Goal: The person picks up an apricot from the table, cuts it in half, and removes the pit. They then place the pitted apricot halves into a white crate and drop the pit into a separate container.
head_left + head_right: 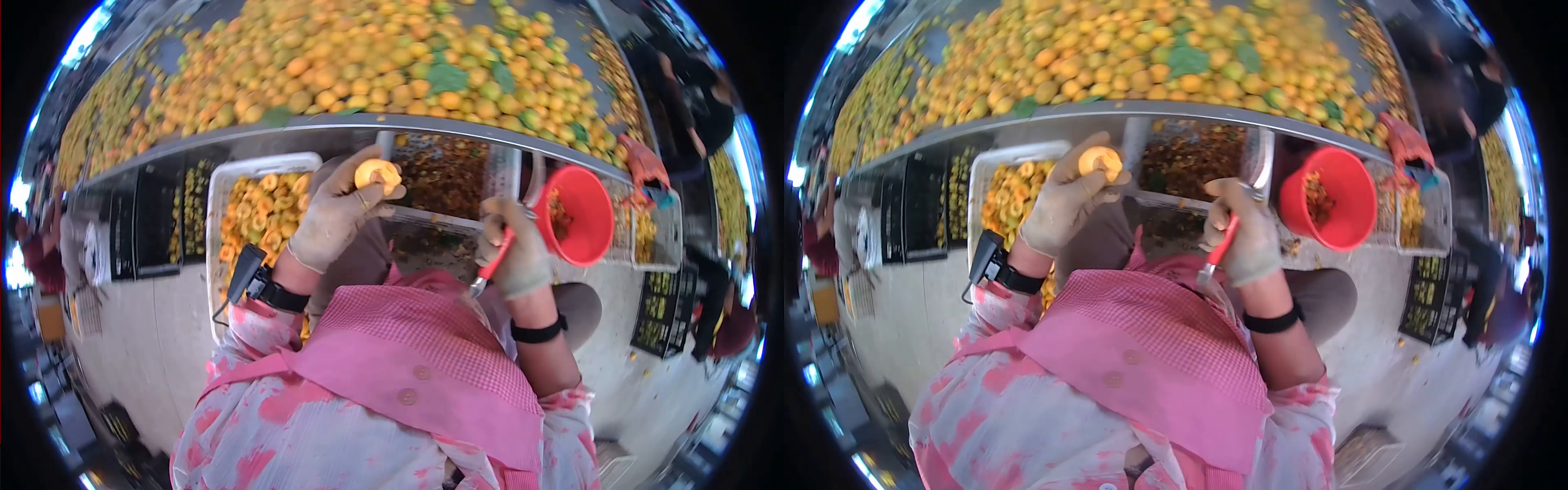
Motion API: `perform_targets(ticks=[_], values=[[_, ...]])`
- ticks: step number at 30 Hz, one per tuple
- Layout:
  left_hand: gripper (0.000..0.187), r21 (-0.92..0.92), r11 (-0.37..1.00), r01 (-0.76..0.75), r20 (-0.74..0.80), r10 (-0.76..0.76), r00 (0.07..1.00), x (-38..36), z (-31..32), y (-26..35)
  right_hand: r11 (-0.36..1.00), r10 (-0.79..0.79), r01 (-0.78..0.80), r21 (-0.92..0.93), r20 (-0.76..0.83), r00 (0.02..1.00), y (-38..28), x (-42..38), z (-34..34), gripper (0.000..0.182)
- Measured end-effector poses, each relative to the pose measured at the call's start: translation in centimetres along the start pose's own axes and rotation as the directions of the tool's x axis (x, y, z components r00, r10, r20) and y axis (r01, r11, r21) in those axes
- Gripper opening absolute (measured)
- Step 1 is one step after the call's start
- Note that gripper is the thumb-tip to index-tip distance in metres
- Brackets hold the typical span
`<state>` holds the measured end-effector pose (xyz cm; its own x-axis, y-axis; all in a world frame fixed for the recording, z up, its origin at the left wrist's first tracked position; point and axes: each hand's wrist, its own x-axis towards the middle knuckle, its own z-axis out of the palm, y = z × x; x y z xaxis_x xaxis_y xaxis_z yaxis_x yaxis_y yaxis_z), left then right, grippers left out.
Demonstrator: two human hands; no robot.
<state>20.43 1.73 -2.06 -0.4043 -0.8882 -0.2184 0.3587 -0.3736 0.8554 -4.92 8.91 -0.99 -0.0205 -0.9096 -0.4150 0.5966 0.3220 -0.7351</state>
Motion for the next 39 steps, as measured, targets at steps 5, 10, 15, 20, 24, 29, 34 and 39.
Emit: perform_targets(ticks=[5,10,15,20,24,29,34,39], values=[[0.046,0.216,0.956,0.200,0.128,-0.231,0.965,2.4,6.9,-1.0,0.873,-0.470,0.485,0.061,-0.164,0.867,-4.0,-1.6,1.1,0.027],[0.045,0.398,0.912,0.099,0.258,-0.215,0.942,2.9,11.3,-2.8,0.689,-0.691,0.721,0.078,-0.230,0.685,-6.0,-2.4,1.4,0.025],[0.036,0.434,0.891,0.136,0.299,-0.285,0.911,2.7,13.4,-3.7,0.531,-0.843,0.847,-0.024,-0.118,0.525,-5.1,-2.3,1.3,0.022],[0.033,0.547,0.837,-0.008,0.280,-0.173,0.944,2.4,14.1,-4.0,0.529,-0.843,0.849,0.021,-0.100,0.528,-4.6,-2.0,1.1,0.020],[0.034,0.569,0.818,-0.083,0.284,-0.102,0.953,2.1,14.3,-3.9,0.541,-0.841,0.840,-0.039,-0.027,0.540,-4.1,-2.4,1.3,0.032],[0.037,0.626,0.776,-0.081,0.240,-0.093,0.966,1.6,14.0,-4.1,0.575,-0.817,0.817,-0.030,0.029,0.576,-4.3,-3.0,2.1,0.026],[0.037,0.604,0.792,-0.092,0.270,-0.094,0.958,1.5,13.6,-4.2,0.581,-0.797,0.798,-0.160,0.089,0.598,-4.1,-2.0,0.9,0.020],[0.038,0.602,0.793,-0.100,0.316,-0.121,0.941,1.9,13.2,-4.4,0.728,-0.685,0.685,0.024,0.042,0.727,-4.9,-2.1,1.5,0.026]])
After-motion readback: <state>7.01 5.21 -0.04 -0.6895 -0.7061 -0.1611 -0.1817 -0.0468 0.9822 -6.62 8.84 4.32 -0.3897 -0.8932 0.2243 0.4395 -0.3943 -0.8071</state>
